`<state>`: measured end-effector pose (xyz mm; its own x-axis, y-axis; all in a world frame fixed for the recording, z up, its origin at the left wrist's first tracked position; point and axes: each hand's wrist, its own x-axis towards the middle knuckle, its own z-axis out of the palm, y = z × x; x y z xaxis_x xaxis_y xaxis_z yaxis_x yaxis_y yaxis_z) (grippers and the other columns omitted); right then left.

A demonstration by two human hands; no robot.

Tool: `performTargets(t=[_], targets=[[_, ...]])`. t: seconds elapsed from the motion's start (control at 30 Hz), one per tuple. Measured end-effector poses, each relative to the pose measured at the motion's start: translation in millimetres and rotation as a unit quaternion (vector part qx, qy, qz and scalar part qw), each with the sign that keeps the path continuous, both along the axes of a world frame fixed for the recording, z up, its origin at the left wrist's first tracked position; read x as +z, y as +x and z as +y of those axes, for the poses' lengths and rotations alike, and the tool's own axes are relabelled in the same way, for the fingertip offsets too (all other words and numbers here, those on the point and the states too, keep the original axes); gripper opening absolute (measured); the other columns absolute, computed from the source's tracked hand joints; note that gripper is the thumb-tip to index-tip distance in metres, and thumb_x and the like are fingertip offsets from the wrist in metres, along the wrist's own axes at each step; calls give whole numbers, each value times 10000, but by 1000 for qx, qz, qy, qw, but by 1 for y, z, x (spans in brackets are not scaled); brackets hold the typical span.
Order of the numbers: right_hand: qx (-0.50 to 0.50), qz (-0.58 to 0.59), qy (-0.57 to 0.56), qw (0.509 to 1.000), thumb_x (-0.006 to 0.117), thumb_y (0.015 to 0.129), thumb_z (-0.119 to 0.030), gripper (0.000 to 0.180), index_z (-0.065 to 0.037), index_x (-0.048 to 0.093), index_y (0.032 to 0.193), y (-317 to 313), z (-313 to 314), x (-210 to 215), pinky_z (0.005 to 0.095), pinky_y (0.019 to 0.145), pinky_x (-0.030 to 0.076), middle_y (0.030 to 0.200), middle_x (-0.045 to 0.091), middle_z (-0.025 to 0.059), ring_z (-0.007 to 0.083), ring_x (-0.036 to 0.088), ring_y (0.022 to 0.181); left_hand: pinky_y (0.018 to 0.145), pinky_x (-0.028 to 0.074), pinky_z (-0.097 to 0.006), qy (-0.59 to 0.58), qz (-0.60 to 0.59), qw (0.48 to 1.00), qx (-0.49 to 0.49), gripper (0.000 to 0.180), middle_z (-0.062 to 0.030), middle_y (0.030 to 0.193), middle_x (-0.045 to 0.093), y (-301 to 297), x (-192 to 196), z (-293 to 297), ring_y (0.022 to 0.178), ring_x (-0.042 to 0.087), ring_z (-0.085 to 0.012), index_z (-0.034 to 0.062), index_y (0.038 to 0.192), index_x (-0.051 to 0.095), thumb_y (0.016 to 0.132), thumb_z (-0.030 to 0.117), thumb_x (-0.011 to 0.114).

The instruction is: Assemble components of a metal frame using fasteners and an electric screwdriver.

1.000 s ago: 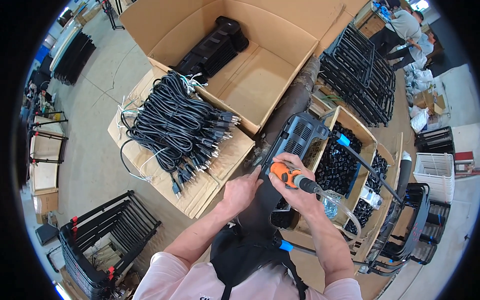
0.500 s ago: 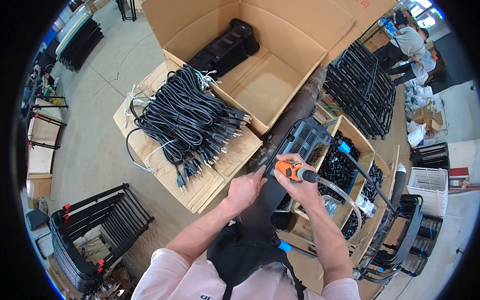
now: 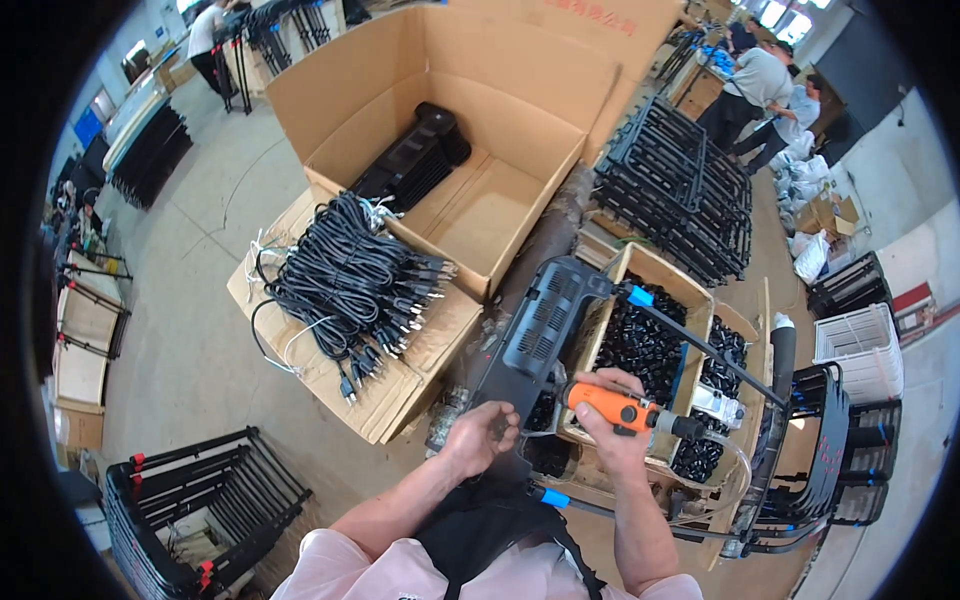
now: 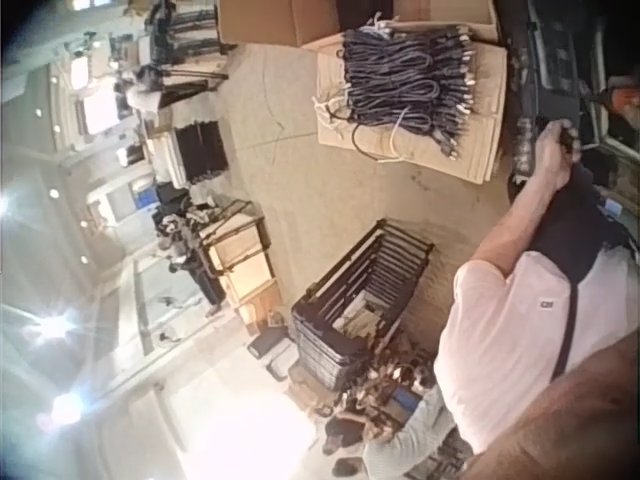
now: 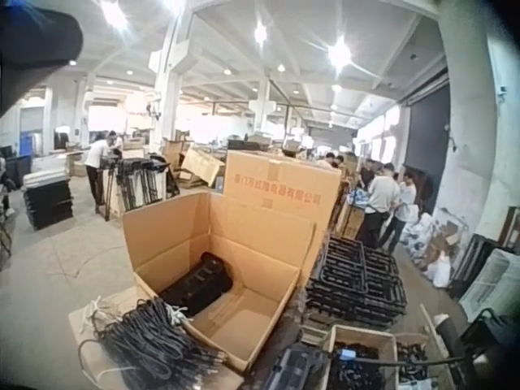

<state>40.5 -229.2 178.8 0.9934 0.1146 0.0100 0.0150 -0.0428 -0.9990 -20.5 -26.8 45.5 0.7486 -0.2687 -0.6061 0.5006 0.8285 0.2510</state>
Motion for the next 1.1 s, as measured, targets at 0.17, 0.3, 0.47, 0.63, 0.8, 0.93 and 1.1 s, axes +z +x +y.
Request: performTargets(t=[0.17,0.3,0.47,0.63,0.8,0.93,1.1], targets=[[-29,-23,30,999,804,869,-39,533,-12,550,1336,-44,-44,2,397,1045,552,1259,721,200,248,691,1166,745,538,-282,2,-43,997,-62,262,-34,1063,693,-23,5,-37,868,641,-145,65,1216,659,1136,271,519],[-41,-45,56,997,801,870,-42,522,-7,554,1329,-79,-81,-8,410,1054,549,1254,722,202,253,693,1168,663,482,-266,23,-91,990,-104,267,2,901,649,-43,3,-65,776,593,-115,66,1236,675,1122,274,554],[-49,-29,62,996,789,875,-21,506,-2,549,1319,-124,-114,-12,416,1052,552,1244,722,208,262,697,1161,555,431,-238,164,-122,970,-128,217,0,851,631,-72,0,-96,671,558,-94,65,1215,665,1106,241,600],[-30,-32,98,994,783,883,-9,507,0,535,1325,-153,-134,-21,407,1040,561,1241,718,221,266,701,1156,538,407,-222,176,-74,979,-75,150,2,895,659,-99,3,-112,654,546,-81,79,1135,662,1086,218,635],[-21,-8,112,994,777,890,-4,492,-11,539,1321,-173,-136,-29,404,1037,560,1253,719,219,257,699,1161,505,378,-214,150,-54,985,-69,213,17,832,613,-124,7,-113,631,522,-71,84,1069,655,1095,292,623],[-7,-19,109,994,782,890,-13,486,-15,546,1316,-184,-134,-32,411,1041,555,1264,718,209,250,699,1158,501,340,-218,165,-36,981,-95,280,39,794,540,-133,7,-109,623,487,-71,97,1008,639,1092,364,619],[-5,-15,100,995,791,882,-19,506,-16,550,1327,-186,-115,-32,407,1054,544,1264,718,191,246,700,1152,492,306,-219,139,-9,989,-56,328,46,790,523,-127,5,-102,598,427,-70,116,987,617,1109,416,565]])
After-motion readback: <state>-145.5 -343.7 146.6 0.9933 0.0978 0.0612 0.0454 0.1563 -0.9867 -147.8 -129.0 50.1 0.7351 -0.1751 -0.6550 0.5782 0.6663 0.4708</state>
